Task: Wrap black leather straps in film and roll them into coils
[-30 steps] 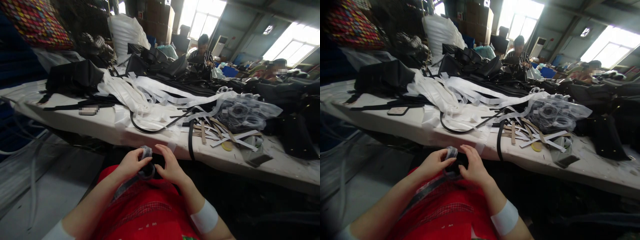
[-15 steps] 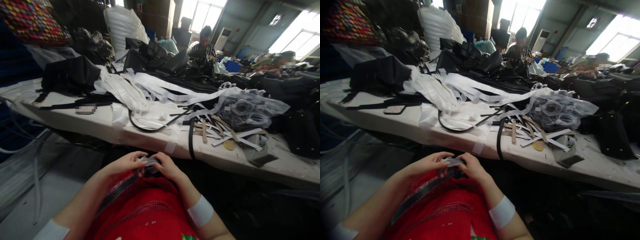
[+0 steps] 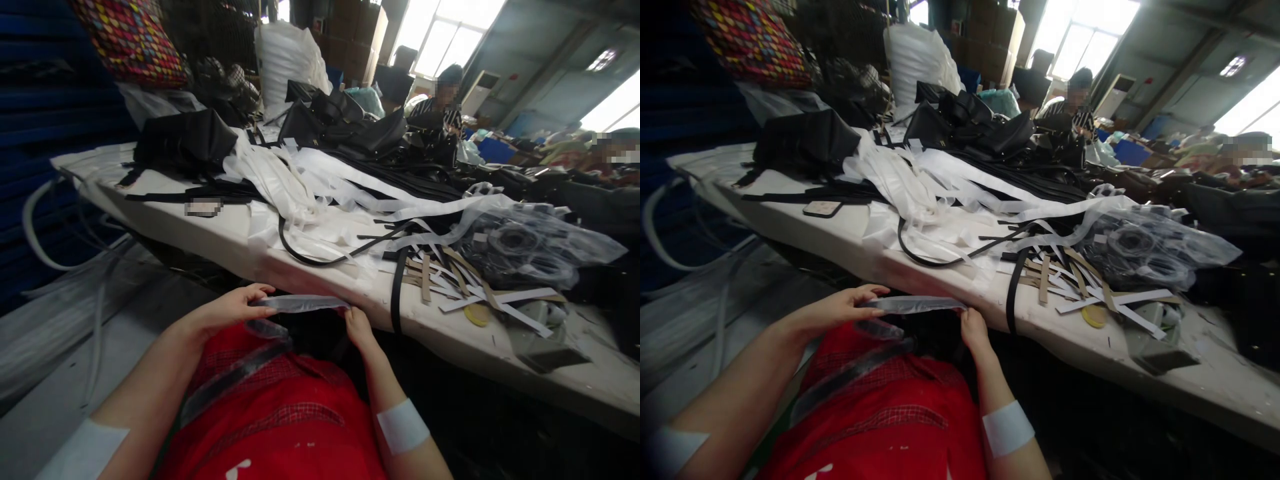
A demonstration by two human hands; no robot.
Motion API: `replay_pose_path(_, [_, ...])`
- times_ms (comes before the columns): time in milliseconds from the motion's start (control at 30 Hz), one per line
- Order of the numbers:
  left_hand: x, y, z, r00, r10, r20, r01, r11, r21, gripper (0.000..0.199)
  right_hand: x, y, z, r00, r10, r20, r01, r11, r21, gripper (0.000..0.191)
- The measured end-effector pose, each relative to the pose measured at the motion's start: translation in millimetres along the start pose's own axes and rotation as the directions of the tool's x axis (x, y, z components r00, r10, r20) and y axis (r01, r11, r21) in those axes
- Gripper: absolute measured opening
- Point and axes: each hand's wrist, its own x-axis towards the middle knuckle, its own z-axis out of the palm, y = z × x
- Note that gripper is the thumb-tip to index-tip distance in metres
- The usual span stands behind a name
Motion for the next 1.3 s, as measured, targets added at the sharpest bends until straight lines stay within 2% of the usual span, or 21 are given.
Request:
replay_pose_path(67, [-5, 1, -5.9, 0.995, -0.029, 0.094, 0.031, 0.999, -0.022, 0.037, -3, -2, -1, 1.000, 0.004, 0.024, -0.004, 1.000, -0.024, 0.030])
replay_pose_path(133, [-9, 1, -3.1, 0.972, -0.074, 0.223, 0.090, 0.994, -0.062, 0.040, -11, -13, -5, 0.999, -0.002, 0.038, 0.004, 0.999, -0.045, 0.028])
replay_pose_path(200, [-10, 3, 10.9, 0.946, -0.112, 0.304, 0.141, 0.987, -0.078, 0.041, -23, -35, -10, 0.993, -0.106, 0.053, 0.107, 0.994, -0.018, 0.044])
replay_pose_path(267, [-8, 6, 31.8, 0.922, -0.141, 0.362, 0.173, 0.983, -0.058, 0.043, -38, -65, -17, 0.941, -0.323, 0.102, 0.313, 0.944, 0.104, 0.057])
replay_pose_path(333, [-6, 11, 51.0, 0.894, -0.147, 0.423, 0.171, 0.985, -0.019, 0.044, -50, -92, -22, 0.849, -0.488, 0.205, 0.437, 0.864, 0.249, 0.048])
replay_pose_path(367, [-5, 14, 57.2, 0.875, -0.146, 0.461, 0.164, 0.986, 0.002, 0.045, -54, -101, -23, 0.818, -0.509, 0.267, 0.435, 0.852, 0.291, 0.042])
replay_pose_path(400, [-5, 17, 60.2, 0.852, -0.151, 0.501, 0.159, 0.987, 0.026, 0.045, -56, -107, -24, 0.811, -0.486, 0.327, 0.398, 0.867, 0.301, 0.036])
replay_pose_path(467, [-7, 19, 57.0, 0.791, -0.186, 0.583, 0.170, 0.982, 0.083, 0.043, -57, -107, -23, 0.835, -0.395, 0.382, 0.296, 0.909, 0.293, 0.031])
replay_pose_path(567, [-12, 13, 40.2, 0.688, -0.274, 0.672, 0.231, 0.960, 0.155, 0.046, -53, -92, -23, 0.893, -0.298, 0.336, 0.181, 0.923, 0.339, 0.032])
replay_pose_path(633, [-14, 6, 31.9, 0.661, -0.278, 0.697, 0.243, 0.958, 0.151, 0.053, -51, -85, -24, 0.903, -0.275, 0.330, 0.153, 0.923, 0.352, 0.037])
replay_pose_path(700, [-15, 1, 30.9, 0.659, -0.254, 0.708, 0.225, 0.965, 0.137, 0.057, -51, -86, -23, 0.889, -0.282, 0.360, 0.163, 0.931, 0.327, 0.045])
replay_pose_path(767, [-13, -2, 37.8, 0.671, -0.199, 0.714, 0.164, 0.979, 0.119, 0.056, -54, -94, -18, 0.869, -0.298, 0.396, 0.190, 0.938, 0.289, 0.052])
replay_pose_path(867, [-6, -5, 58.1, 0.757, -0.045, 0.652, 0.024, 0.999, 0.041, 0.047, -62, -108, -6, 0.836, -0.317, 0.448, 0.205, 0.938, 0.280, 0.057])
replay_pose_path(933, [0, -7, 72.3, 0.794, 0.022, 0.608, -0.030, 1.000, 0.002, 0.047, -66, -114, 0, 0.815, -0.325, 0.480, 0.183, 0.930, 0.318, 0.059])
replay_pose_path(1033, [5, -10, 81.2, 0.788, 0.042, 0.615, -0.031, 0.999, -0.029, 0.057, -67, -113, -3, 0.799, -0.321, 0.508, 0.128, 0.917, 0.377, 0.059])
replay_pose_path(1167, [4, -9, 63.1, 0.704, -0.024, 0.709, 0.044, 0.999, -0.009, 0.056, -59, -101, -26, 0.858, -0.264, 0.441, 0.106, 0.930, 0.351, 0.059])
replay_pose_path(1200, [4, -8, 57.9, 0.698, -0.050, 0.715, 0.067, 0.998, 0.005, 0.055, -57, -99, -31, 0.872, -0.255, 0.417, 0.113, 0.935, 0.336, 0.060])
replay_pose_path(1233, [5, -7, 54.7, 0.707, -0.067, 0.704, 0.082, 0.997, 0.013, 0.054, -55, -99, -34, 0.879, -0.253, 0.404, 0.124, 0.940, 0.319, 0.060])
replay_pose_path(1300, [8, -7, 56.8, 0.763, -0.065, 0.643, 0.082, 0.997, 0.004, 0.052, -55, -101, -34, 0.863, -0.275, 0.424, 0.166, 0.946, 0.277, 0.056])
